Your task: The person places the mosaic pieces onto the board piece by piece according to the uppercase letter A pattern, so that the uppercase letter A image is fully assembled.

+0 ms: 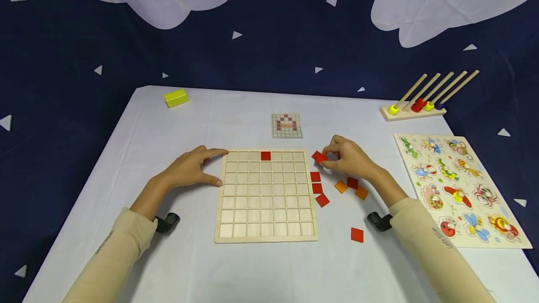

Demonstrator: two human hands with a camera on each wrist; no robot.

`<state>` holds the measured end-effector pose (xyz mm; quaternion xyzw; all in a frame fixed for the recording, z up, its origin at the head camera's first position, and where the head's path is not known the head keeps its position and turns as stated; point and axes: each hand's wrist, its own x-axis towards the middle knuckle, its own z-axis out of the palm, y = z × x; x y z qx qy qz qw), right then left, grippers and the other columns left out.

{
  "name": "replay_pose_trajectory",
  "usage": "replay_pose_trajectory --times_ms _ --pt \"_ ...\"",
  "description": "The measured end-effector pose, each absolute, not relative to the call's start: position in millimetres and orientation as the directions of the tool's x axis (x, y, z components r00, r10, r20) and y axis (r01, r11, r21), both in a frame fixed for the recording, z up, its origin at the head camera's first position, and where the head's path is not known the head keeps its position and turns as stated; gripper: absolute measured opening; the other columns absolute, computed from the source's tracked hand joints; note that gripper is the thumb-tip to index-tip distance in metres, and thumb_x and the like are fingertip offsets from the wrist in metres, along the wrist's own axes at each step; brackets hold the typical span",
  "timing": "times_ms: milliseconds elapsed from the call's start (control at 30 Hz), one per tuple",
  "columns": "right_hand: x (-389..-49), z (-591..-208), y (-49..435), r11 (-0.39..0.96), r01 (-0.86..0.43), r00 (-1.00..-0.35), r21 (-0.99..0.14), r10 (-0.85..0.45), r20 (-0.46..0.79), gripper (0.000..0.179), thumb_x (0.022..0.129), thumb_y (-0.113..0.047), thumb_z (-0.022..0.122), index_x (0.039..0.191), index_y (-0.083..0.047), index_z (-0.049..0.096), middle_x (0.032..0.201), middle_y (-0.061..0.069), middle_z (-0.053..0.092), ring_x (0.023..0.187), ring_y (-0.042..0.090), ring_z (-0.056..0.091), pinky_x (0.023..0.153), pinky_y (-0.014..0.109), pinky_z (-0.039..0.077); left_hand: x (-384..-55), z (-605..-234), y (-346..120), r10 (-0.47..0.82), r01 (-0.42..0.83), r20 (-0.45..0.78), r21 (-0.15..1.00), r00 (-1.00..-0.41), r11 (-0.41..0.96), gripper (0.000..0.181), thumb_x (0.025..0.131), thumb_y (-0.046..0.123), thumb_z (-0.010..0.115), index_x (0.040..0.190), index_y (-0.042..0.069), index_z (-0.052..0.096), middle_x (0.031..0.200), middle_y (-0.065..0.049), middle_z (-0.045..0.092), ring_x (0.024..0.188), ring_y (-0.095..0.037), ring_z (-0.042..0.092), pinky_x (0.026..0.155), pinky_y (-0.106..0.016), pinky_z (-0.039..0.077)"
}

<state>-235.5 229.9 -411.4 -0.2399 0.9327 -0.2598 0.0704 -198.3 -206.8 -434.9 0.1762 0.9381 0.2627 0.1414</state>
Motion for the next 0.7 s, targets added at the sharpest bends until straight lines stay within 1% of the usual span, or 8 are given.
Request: replay_pose_trajectory --times_ms 67,200,300,467,700 --pt "-236 -411 225 0.742 -0.422 -0.869 -0.521 -0.495 -0.001 0.031 0.079 -0.018 0.084 0.102 0.000 0.075 0.087 0.008 0.051 0.082 0.022 0.048 0.071 0.033 0.038 -198 -435 -207 0.405 0.257 -0.172 0.542 -0.898 0.800 0.092 0.067 0.055 0.087 0.146 0.028 0.050 0.090 -0.004 0.048 0.075 -0.018 0.041 0.067 -0.033 0.035" --pt "-237 -410 215 0.726 -0.452 -0.852 -0.518 -0.523 0.011 0.027 0.080 -0.018 0.083 0.100 -0.002 0.076 0.087 0.009 0.052 0.084 0.024 0.049 0.074 0.034 0.039 -199 -435 -206 0.405 0.256 -0.173 0.544 -0.898 0.799 0.092 0.067 0.054 0.087 0.146 0.028 0.050 0.090 -0.004 0.048 0.075 -0.018 0.042 0.066 -0.033 0.035" --pt "-237 -408 206 0.714 -0.475 -0.840 -0.514 -0.543 0.021 0.024 0.080 -0.019 0.082 0.098 -0.004 0.076 0.086 0.009 0.052 0.082 0.023 0.049 0.072 0.033 0.040 -199 -434 -206 0.404 0.253 -0.176 0.545 -0.898 0.800 0.091 0.067 0.054 0.087 0.146 0.027 0.050 0.090 -0.004 0.048 0.075 -0.018 0.042 0.066 -0.033 0.035" --pt "-239 -404 188 0.681 -0.513 -0.813 -0.522 -0.580 0.042 0.023 0.080 -0.018 0.081 0.097 -0.003 0.076 0.086 0.007 0.052 0.080 0.021 0.050 0.070 0.032 0.041 -199 -433 -206 0.400 0.246 -0.181 0.546 -0.898 0.801 0.091 0.067 0.053 0.087 0.146 0.028 0.050 0.090 -0.004 0.047 0.075 -0.018 0.041 0.066 -0.033 0.034" --pt "-240 -403 165 0.644 -0.545 -0.782 -0.537 -0.621 0.049 0.023 0.080 -0.018 0.080 0.098 -0.004 0.076 0.087 0.009 0.053 0.078 0.022 0.049 0.070 0.033 0.041 -199 -434 -206 0.400 0.246 -0.182 0.545 -0.898 0.801 0.091 0.067 0.053 0.087 0.146 0.029 0.050 0.090 -0.004 0.047 0.075 -0.018 0.040 0.065 -0.033 0.034"
